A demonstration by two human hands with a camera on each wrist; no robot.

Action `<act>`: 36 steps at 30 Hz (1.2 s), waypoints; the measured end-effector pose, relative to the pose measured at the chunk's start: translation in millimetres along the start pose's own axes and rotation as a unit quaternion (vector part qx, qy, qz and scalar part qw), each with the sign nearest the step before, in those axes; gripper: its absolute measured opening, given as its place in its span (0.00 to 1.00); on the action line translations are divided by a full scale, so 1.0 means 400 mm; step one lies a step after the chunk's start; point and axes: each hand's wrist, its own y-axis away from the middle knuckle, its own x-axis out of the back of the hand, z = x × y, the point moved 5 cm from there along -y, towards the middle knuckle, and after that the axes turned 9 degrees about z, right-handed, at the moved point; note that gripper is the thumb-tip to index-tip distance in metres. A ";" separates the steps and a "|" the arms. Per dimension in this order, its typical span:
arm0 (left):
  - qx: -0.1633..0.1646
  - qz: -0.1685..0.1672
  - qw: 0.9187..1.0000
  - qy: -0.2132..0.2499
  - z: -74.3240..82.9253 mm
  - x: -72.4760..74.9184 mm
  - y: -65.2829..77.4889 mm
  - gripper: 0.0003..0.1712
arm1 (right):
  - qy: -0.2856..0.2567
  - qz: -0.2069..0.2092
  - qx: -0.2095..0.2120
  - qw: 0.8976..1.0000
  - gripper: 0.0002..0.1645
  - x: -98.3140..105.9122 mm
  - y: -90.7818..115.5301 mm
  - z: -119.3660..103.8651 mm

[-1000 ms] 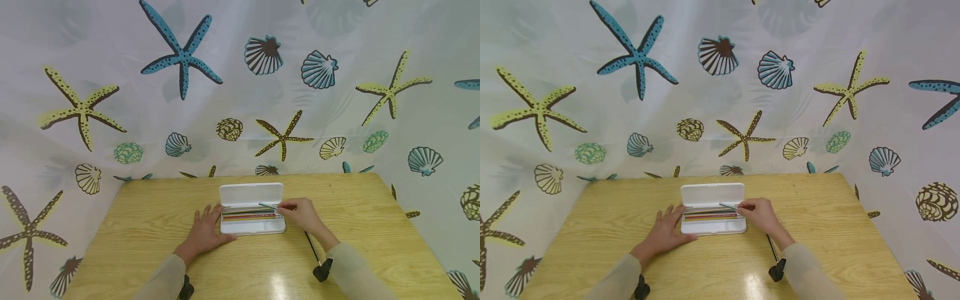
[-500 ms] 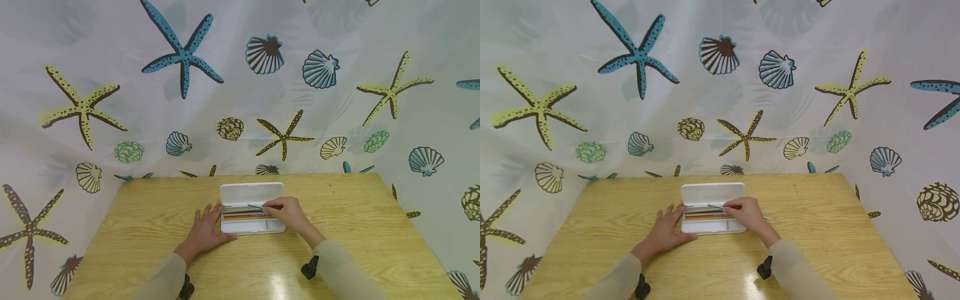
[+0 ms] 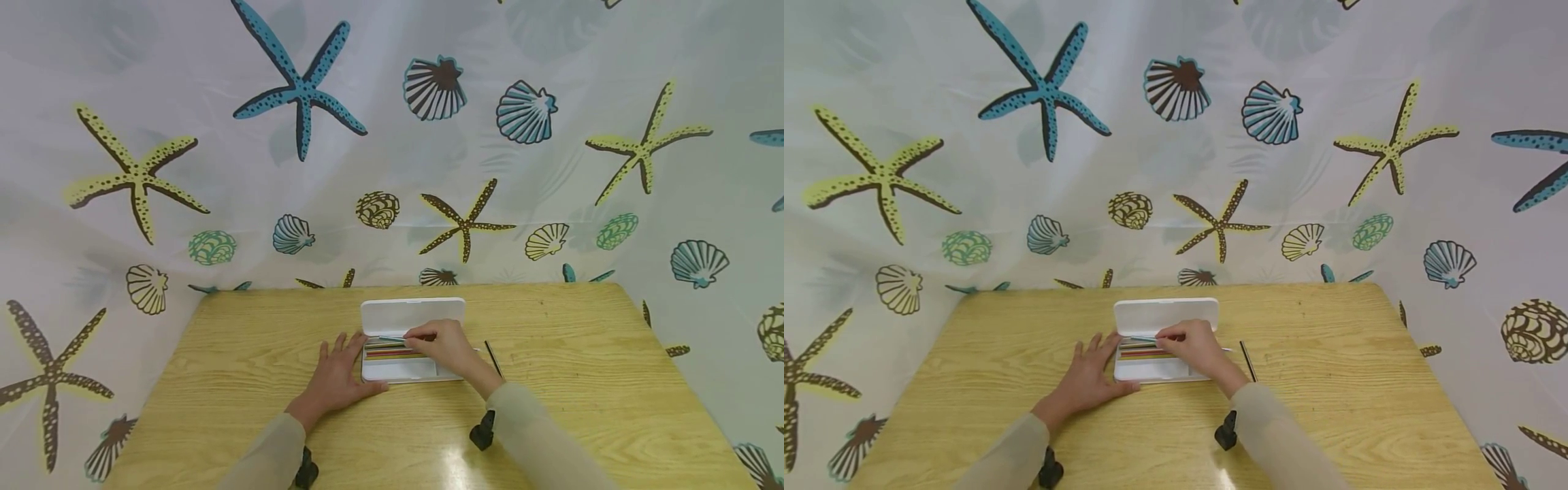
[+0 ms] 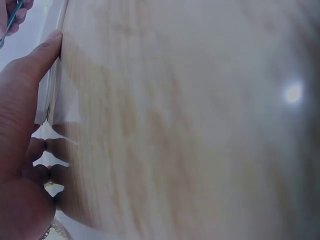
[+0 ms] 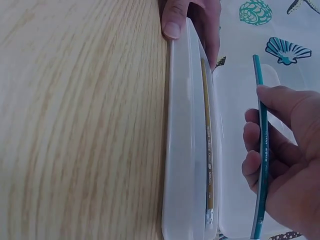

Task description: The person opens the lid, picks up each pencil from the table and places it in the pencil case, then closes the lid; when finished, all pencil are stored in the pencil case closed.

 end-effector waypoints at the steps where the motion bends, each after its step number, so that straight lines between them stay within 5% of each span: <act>1: -0.001 0.000 1.000 -0.001 0.000 0.000 -0.001 0.64 | -0.001 -0.003 0.001 1.000 0.10 -0.006 -0.003 -0.002; 13: 0.001 -0.010 1.000 0.008 0.005 -0.002 0.001 0.64 | 0.009 -0.022 0.024 0.999 0.11 -0.065 -0.020 0.005; 36: -0.004 -0.009 1.000 -0.005 0.008 0.002 -0.001 0.64 | 0.050 -0.024 0.044 0.997 0.10 -0.098 -0.029 0.009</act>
